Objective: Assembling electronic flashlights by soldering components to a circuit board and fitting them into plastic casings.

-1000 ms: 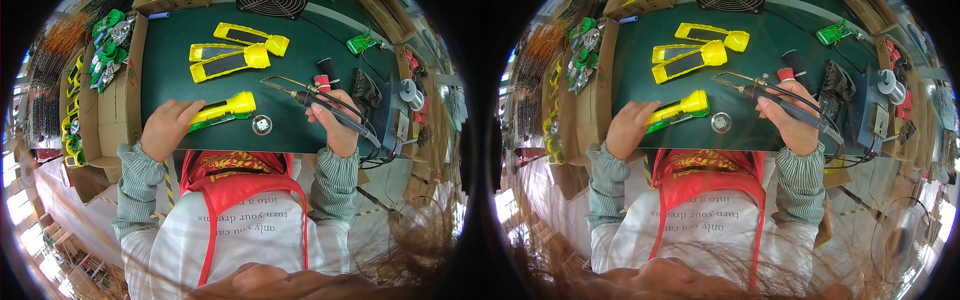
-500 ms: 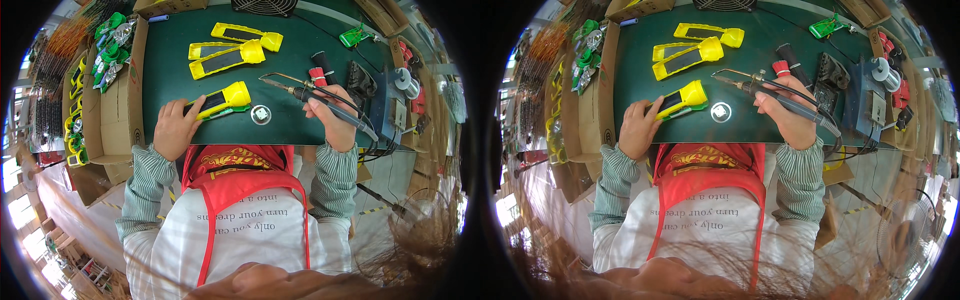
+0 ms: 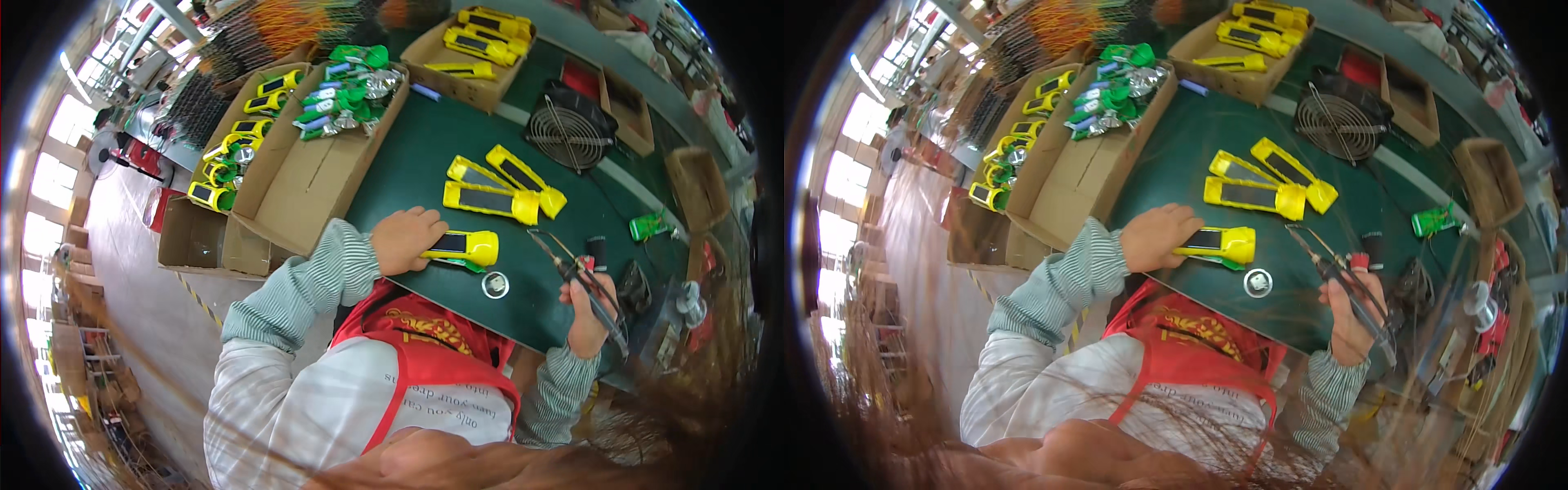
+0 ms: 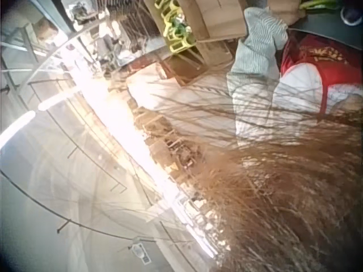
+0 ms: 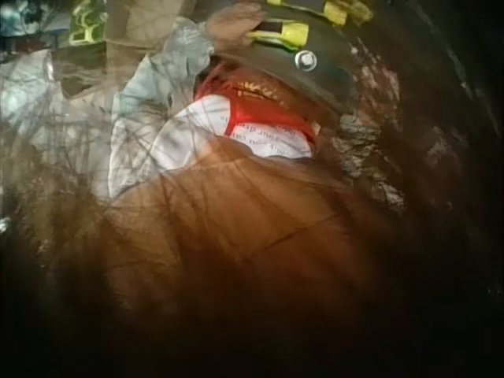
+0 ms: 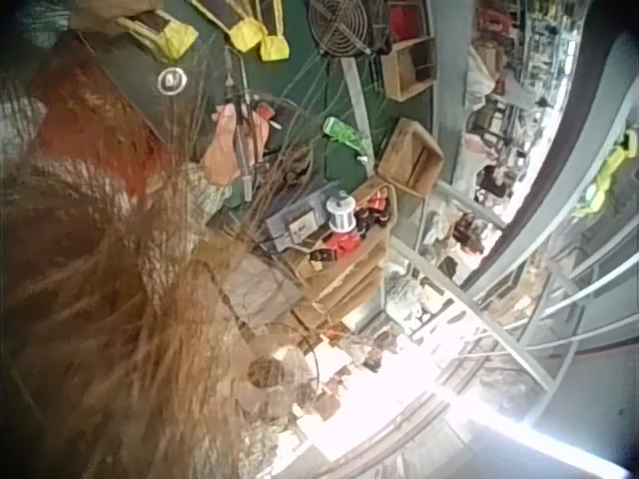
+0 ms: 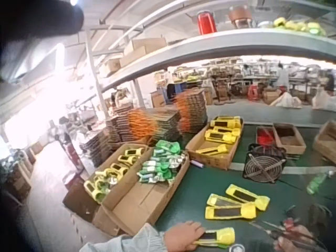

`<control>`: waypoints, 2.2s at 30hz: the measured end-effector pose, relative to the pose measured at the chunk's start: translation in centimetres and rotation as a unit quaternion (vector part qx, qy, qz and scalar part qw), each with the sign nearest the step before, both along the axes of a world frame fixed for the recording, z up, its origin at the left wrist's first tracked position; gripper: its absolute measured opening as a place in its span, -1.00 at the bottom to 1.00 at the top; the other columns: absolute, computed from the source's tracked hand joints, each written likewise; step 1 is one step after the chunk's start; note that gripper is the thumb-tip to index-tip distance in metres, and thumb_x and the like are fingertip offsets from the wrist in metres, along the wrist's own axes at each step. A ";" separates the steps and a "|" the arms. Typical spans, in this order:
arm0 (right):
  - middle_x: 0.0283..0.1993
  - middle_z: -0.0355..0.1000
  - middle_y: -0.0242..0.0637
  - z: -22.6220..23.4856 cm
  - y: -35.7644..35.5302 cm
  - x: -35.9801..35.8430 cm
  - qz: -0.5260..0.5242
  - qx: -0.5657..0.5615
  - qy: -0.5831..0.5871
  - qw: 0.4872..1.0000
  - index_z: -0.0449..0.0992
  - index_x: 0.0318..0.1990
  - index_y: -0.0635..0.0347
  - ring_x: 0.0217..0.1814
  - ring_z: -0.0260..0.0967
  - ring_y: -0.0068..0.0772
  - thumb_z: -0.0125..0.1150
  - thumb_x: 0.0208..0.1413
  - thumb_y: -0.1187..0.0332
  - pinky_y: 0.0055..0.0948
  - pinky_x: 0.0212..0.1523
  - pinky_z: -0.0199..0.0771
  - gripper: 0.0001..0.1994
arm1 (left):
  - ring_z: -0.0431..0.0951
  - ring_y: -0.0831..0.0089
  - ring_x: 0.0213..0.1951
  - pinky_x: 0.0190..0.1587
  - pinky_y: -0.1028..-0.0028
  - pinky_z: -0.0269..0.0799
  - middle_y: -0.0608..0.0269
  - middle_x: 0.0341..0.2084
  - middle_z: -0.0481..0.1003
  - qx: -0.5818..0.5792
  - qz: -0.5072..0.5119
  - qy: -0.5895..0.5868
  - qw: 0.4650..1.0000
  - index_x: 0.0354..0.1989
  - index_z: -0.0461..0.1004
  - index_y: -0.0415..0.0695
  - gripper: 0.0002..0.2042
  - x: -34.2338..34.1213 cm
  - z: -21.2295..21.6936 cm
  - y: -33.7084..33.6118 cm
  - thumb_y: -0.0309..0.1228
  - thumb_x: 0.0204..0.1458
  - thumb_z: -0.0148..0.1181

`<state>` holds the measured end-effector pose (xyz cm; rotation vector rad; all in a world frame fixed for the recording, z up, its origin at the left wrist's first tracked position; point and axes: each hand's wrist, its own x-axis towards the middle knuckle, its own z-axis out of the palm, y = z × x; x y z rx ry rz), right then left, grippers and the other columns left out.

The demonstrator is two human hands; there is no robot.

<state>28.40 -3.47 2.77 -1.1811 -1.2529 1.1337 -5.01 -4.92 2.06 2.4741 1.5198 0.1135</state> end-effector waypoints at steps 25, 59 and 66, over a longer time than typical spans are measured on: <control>-0.07 0.50 0.01 0.2 7.0 -8.8 0.128 0.358 -0.382 0.843 0.42 0.13 0.25 -0.18 0.50 0.05 0.38 -0.05 0.48 -0.23 -0.19 0.52 -0.48 | 0.49 0.06 0.07 0.13 0.22 0.36 -0.05 -0.02 0.51 -0.098 0.350 0.172 0.916 0.15 0.38 -0.09 -0.42 -48.8 4.4 6.4 -0.24 -0.10 0.37; -0.06 0.44 0.05 -3.1 8.1 -8.5 0.197 0.374 -0.462 0.779 0.43 0.12 -0.04 0.10 0.36 0.03 0.22 -0.10 0.45 0.10 0.16 0.28 -0.48 | 0.44 0.04 0.06 0.14 0.20 0.34 0.03 0.03 0.44 -0.058 0.099 0.167 0.979 0.15 0.34 -0.06 -0.38 -30.2 5.7 18.3 -0.50 -0.21 0.34; -0.11 0.47 -0.11 -2.6 6.3 -7.3 0.190 0.388 -0.482 0.762 0.45 0.04 0.03 0.02 0.38 -0.03 0.36 -0.13 0.42 0.09 0.11 0.33 -0.53 | 0.45 0.01 -0.06 0.02 0.16 0.38 0.05 -0.16 0.41 -0.001 0.140 0.125 0.982 0.08 0.36 -0.03 -0.47 -29.7 8.0 14.9 -0.47 -0.18 0.25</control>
